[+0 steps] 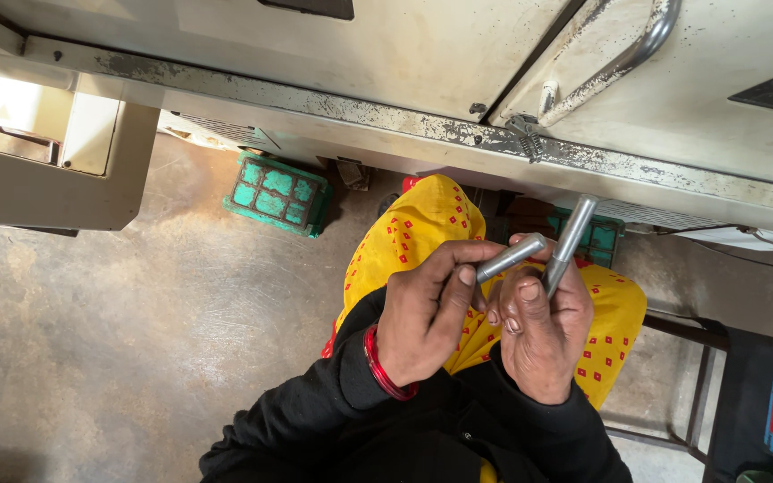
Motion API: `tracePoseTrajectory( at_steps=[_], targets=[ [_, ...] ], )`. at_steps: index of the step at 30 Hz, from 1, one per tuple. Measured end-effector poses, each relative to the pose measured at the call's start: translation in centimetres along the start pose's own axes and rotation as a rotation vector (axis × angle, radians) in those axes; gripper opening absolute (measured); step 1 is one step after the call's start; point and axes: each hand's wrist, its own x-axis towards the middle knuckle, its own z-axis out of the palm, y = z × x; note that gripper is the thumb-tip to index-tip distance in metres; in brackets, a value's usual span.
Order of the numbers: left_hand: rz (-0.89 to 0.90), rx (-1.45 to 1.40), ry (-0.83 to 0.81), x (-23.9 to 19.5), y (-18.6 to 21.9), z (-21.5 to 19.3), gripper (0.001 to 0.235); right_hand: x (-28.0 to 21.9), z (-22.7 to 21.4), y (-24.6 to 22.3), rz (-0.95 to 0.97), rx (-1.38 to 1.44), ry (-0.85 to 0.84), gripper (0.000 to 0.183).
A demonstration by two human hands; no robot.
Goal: The person sits on the floor and handles two metal rods, comparing them and placing one into a blue container. They then use the rods to pry open a gap in a white metal structure.
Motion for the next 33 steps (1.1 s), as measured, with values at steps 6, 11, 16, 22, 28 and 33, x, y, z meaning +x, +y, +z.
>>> tracePoseTrajectory(
  at_steps=[6,11,16,22,28,33],
  targets=[
    [0.199,0.113,0.009,0.0,0.1,0.2,0.022,0.2,-0.5,0.1,0.011,0.001,-0.020,0.031],
    [0.211,0.141,0.011,-0.1,0.2,0.1,0.021,0.3,-1.0,0.0,0.038,0.065,-0.033,0.028],
    [0.249,0.189,0.027,0.2,0.3,0.3,0.023,0.3,-1.2,-0.1,0.058,0.066,-0.013,0.028],
    [0.096,0.078,-0.001,0.2,-0.4,0.2,0.016,0.5,-1.3,-0.2,0.057,0.033,-0.030,0.030],
    [-0.043,-0.287,-0.034,0.6,-1.9,0.2,0.023,0.3,-1.2,-0.7,0.064,-0.008,-0.065,0.043],
    [-0.143,-0.479,-0.026,0.9,-2.7,0.2,0.027,-0.1,-1.8,-0.7,0.042,-0.092,-0.080,0.057]
  ],
)
